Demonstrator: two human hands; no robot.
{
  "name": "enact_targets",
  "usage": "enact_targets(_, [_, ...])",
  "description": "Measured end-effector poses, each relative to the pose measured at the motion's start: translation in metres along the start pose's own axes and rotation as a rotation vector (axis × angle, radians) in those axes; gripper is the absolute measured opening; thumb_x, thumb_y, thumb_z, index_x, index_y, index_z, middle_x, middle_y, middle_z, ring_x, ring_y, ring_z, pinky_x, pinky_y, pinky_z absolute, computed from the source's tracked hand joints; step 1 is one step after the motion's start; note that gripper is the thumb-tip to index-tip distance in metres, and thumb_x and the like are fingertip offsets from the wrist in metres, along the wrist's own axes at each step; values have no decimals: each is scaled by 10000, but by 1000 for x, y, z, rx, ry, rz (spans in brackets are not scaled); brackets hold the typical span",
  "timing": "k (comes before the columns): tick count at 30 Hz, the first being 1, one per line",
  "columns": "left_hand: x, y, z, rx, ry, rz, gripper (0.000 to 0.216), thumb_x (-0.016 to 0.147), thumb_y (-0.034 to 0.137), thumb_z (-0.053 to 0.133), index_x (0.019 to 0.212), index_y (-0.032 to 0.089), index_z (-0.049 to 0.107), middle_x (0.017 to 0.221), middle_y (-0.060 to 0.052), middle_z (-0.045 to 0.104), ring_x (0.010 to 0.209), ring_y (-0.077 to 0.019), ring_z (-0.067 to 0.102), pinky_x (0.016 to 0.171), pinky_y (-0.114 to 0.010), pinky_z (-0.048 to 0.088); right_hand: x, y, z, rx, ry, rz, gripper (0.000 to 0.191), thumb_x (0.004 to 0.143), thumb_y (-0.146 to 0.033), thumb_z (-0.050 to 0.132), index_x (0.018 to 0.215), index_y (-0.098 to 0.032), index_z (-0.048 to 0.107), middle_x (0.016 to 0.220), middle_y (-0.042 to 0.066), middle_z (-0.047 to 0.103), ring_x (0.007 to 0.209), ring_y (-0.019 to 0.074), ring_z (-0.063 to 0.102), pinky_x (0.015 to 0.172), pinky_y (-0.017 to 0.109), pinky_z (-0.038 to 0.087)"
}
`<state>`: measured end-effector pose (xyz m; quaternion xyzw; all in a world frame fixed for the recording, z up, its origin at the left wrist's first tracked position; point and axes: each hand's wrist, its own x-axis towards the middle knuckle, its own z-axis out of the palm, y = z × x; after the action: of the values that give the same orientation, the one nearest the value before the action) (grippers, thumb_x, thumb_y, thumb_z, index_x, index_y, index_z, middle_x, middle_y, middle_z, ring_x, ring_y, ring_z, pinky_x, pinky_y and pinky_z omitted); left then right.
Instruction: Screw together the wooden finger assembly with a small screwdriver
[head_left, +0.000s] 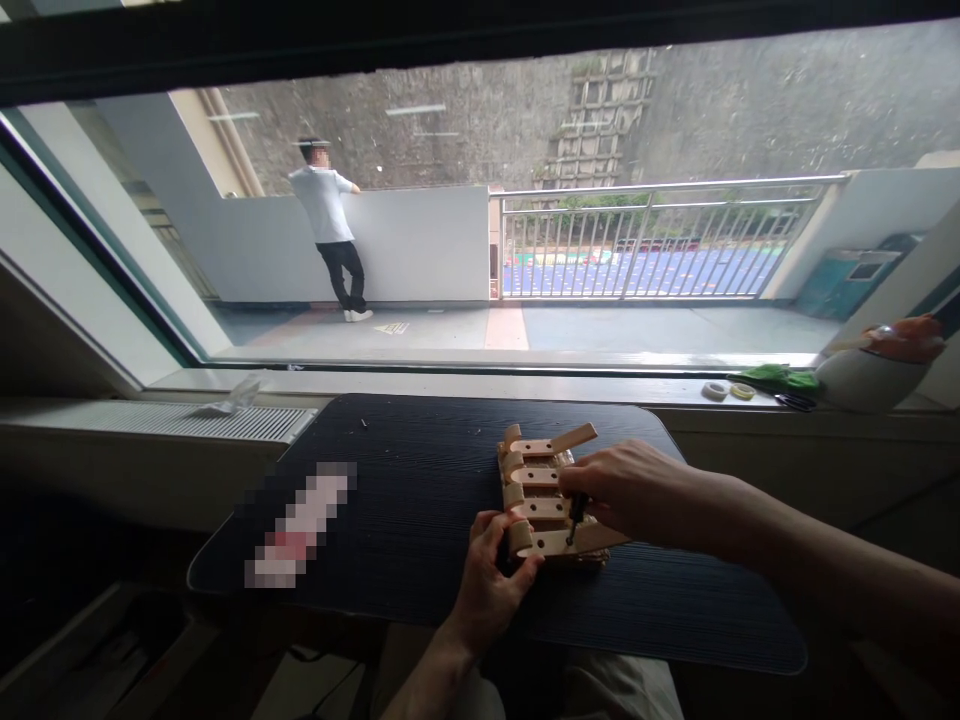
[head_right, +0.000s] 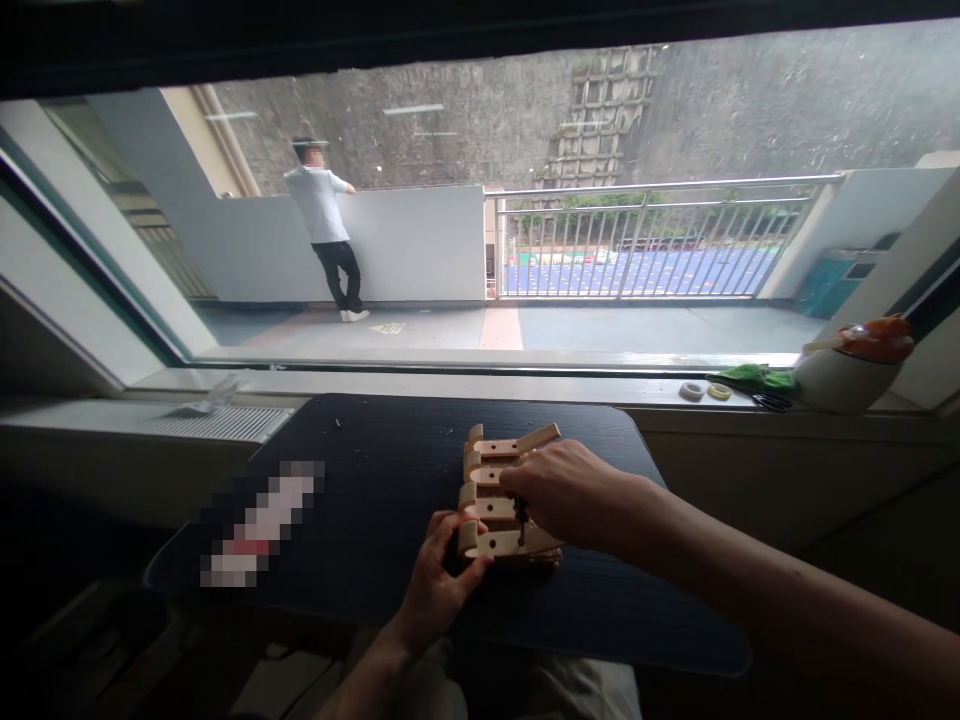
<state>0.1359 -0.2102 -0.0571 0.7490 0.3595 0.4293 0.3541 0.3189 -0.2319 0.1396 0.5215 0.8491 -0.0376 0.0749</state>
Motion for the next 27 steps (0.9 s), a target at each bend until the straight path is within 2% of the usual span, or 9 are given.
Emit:
enact_targets(4, [0,-2,1,-27,4,-2,375,736,194,630,1091,229,517,1042,-56,534,1000,-204,548,907,-367,473,1,-2,2,58,-3,8,225,706,-78,471,819,-191,630,762,38,671,669,152,599,525,244,265])
enact_targets(7, [0,-2,1,-34,4,0,372,728,183,633,1082,224,527,1039,-64,535,1008,-212,540,908,-370,469,0,0,10,72,8,29,159,726,-124,494,797,-191,620,777,42,679,700,176,618,536,250,286])
enact_targets(10, [-1,-3,1,-42,11,7,376,720,165,631,1079,222,537,1031,-61,540,997,-209,540,903,-365,468,0,5,20,60,50,44,86,750,-206,524,777,-197,605,767,40,679,693,197,626,540,259,307])
enact_targets(12, [-1,-4,1,-53,11,8,385,723,157,625,1091,222,535,1037,-61,541,990,-206,541,901,-363,467,-1,7,24,53,86,40,101,754,-217,523,813,-200,604,791,46,680,714,210,629,557,267,333])
enact_targets(15, [-2,-4,1,-59,-1,12,367,728,156,621,1081,212,537,1034,-67,547,993,-210,535,903,-362,460,-3,3,18,83,88,20,233,712,-141,509,909,-216,608,858,44,684,775,214,633,608,275,375])
enact_targets(17, [-2,-4,0,-56,-2,18,361,727,157,622,1076,205,540,1032,-71,551,997,-215,531,903,-363,457,-5,-3,10,96,48,17,280,682,-91,489,896,-217,618,885,46,686,808,212,635,632,273,390])
enact_targets(21, [-1,-3,0,-41,0,25,344,724,156,622,1058,199,550,1016,-68,554,983,-214,533,894,-359,457,-6,-11,3,117,-18,41,240,678,-88,476,828,-192,632,863,69,690,827,222,640,653,275,406])
enact_targets(27, [-1,-2,1,-38,4,10,323,725,152,620,1038,205,557,1013,-60,539,979,-204,527,899,-348,450,-6,-9,10,79,20,88,180,709,-180,498,819,-180,641,849,95,689,816,265,637,653,317,410])
